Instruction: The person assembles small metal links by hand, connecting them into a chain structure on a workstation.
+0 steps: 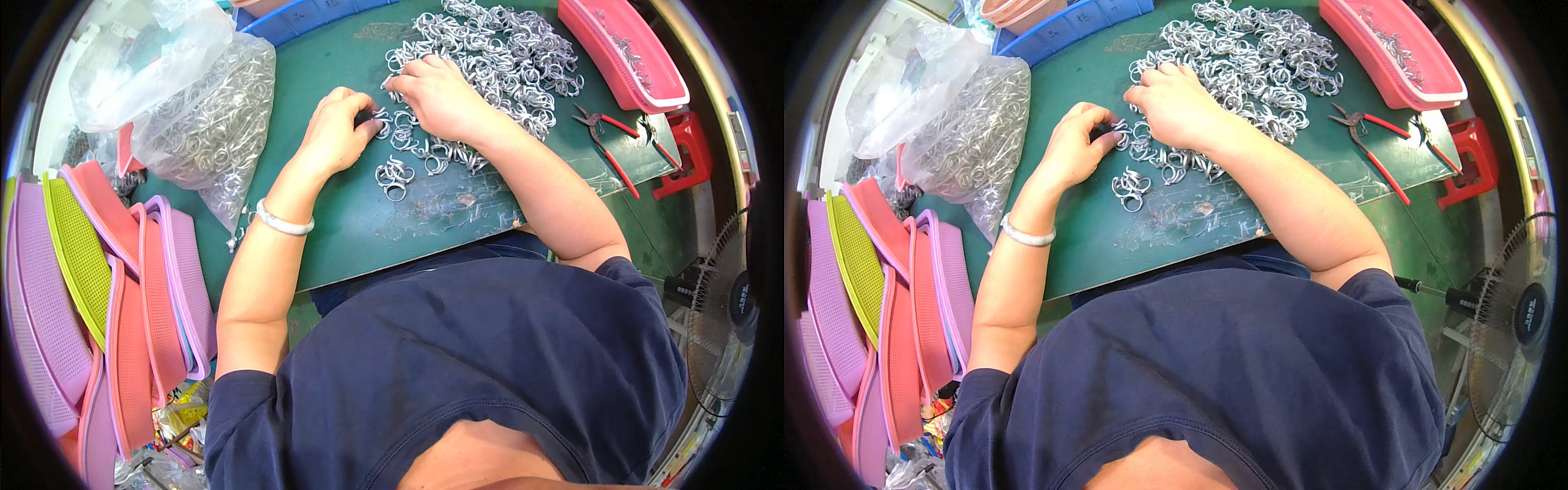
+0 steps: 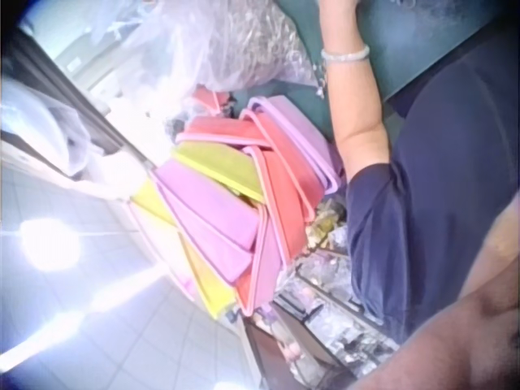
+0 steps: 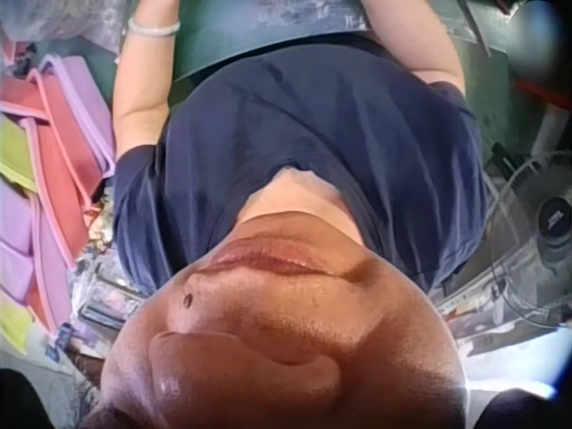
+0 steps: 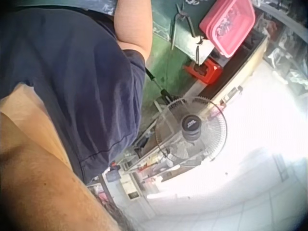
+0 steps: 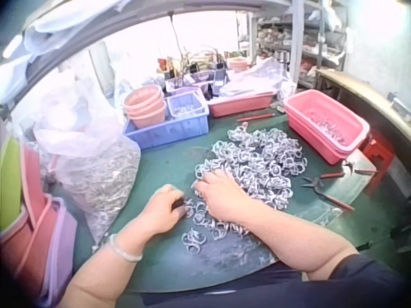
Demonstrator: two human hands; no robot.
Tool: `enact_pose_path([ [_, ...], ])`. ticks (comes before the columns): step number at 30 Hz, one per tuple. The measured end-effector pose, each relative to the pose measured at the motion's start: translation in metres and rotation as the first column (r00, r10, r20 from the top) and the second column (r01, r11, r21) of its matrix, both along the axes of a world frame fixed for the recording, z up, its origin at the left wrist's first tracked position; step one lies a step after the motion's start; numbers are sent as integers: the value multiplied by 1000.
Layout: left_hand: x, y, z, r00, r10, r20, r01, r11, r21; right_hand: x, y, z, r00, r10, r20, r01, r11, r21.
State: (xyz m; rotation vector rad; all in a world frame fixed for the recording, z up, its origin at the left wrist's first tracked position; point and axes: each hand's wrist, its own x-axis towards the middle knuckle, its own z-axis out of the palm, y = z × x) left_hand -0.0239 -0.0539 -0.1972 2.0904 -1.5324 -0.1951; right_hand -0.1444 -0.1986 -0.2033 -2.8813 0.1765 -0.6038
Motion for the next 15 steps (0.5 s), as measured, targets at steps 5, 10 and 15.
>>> enact_pose_path([
  [5,-4,13,-2,998,39,-58,-40,999,-16,0,-2,0,999,37,21,-38,996,80],
  [10,-4,8,-3,967,113,-229,-143,982,-120,4,-6,-1,999,49,6,-50,981,185],
  [15,-9,-23,8,992,120,28,-122,987,105,5,-9,-5,999,45,8,-45,960,278],
])
